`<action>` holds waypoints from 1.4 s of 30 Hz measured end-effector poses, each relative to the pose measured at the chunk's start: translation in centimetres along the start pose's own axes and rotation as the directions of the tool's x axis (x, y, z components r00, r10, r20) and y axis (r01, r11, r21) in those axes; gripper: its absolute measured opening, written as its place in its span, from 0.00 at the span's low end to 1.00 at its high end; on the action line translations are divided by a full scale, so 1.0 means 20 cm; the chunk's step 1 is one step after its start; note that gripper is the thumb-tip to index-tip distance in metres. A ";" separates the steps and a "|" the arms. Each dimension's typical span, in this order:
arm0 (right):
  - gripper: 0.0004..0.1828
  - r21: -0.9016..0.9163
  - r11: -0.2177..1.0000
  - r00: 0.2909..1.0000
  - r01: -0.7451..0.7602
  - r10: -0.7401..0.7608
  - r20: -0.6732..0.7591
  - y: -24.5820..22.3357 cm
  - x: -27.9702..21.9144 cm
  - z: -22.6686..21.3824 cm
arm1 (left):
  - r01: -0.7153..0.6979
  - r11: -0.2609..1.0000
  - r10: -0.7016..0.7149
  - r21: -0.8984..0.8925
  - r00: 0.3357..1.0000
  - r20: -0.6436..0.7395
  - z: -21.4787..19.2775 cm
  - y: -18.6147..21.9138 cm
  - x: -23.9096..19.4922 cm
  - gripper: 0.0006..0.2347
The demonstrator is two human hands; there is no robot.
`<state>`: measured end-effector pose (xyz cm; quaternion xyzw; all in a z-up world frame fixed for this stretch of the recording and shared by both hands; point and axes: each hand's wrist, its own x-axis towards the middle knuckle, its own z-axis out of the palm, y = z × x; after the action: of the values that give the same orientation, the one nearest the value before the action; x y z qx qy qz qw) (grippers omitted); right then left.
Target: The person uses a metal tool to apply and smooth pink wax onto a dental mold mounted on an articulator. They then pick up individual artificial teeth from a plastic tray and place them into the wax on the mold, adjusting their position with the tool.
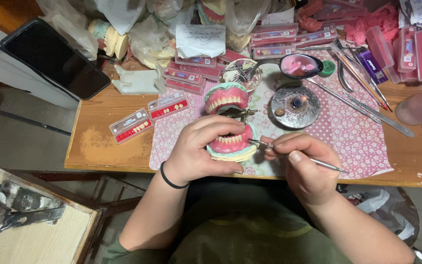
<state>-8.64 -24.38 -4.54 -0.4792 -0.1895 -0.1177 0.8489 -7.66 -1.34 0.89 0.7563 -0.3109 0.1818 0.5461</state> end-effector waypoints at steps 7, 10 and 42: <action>0.12 -0.024 1.000 0.999 0.004 -0.003 0.055 0.00 0.01 0.01 | -0.006 1.000 0.006 0.000 1.000 -0.003 0.00 0.00 0.00 0.24; 0.12 -0.040 0.999 0.997 -0.003 0.006 0.074 -0.01 0.03 0.01 | -0.009 1.000 0.009 0.008 1.000 -0.010 0.00 0.00 0.00 0.24; 0.10 -0.431 0.815 0.912 0.386 -0.266 0.313 -0.08 -0.01 0.11 | 0.024 1.000 -0.024 0.019 1.000 -0.011 0.00 -0.03 -0.02 0.23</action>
<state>-9.85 -23.30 -2.38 -0.6467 -0.3340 -0.2475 0.6395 -7.58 -1.15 0.32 0.7641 -0.2972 0.1822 0.5427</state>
